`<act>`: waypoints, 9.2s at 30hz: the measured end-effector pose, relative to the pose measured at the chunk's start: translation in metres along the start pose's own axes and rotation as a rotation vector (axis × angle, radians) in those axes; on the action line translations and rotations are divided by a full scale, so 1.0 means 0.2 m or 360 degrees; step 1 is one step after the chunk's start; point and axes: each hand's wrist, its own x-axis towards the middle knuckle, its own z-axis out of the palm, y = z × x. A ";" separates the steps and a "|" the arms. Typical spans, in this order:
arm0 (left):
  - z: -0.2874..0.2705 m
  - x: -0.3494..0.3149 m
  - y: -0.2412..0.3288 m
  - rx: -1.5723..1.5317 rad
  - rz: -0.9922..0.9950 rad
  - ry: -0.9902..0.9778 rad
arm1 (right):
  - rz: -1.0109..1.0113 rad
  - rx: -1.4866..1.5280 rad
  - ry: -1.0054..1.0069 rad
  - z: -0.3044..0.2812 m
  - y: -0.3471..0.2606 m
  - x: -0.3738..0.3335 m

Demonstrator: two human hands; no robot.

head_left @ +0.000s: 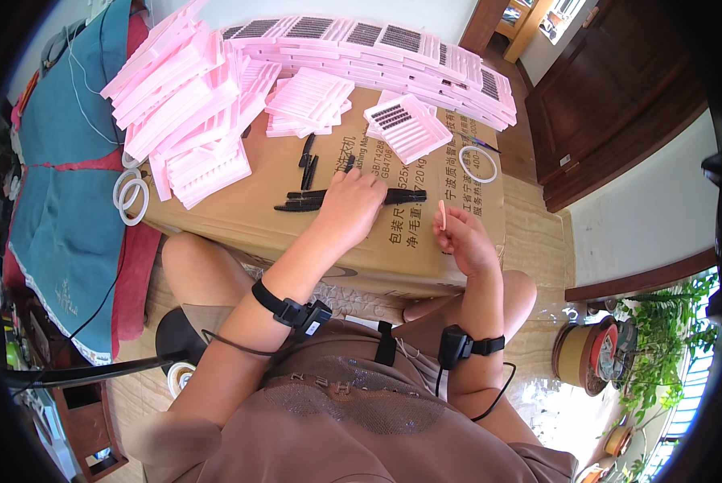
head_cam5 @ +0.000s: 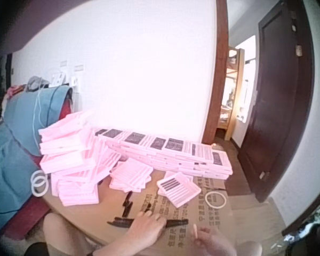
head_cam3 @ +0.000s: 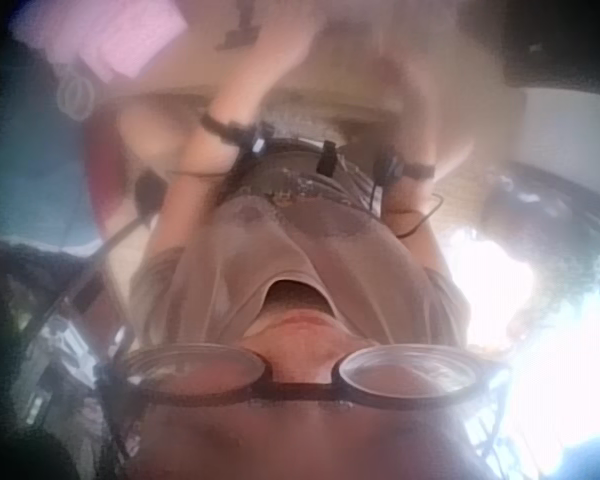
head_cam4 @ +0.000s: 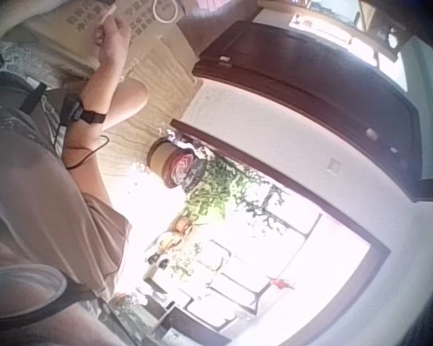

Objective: The person sits on the floor and assembles hair accessories by inserting black spiral hair ties into pink plastic trays. They pick up each hair tie, place it into a slot, and repeat the process across multiple trays.

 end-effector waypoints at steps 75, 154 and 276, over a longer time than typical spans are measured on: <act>-0.27 0.08 -0.26 -0.0858 -0.0763 0.0235 | -0.0627 -0.0536 0.0388 0.27 -0.05 0.32; -0.38 0.03 -0.36 -0.2431 -0.1130 -0.0893 | -0.0051 -0.0200 -0.0394 0.41 -0.09 0.27; -0.17 0.00 -0.29 -0.0097 -0.0432 -0.0073 | -0.1159 -0.1167 0.0563 0.07 -0.30 0.09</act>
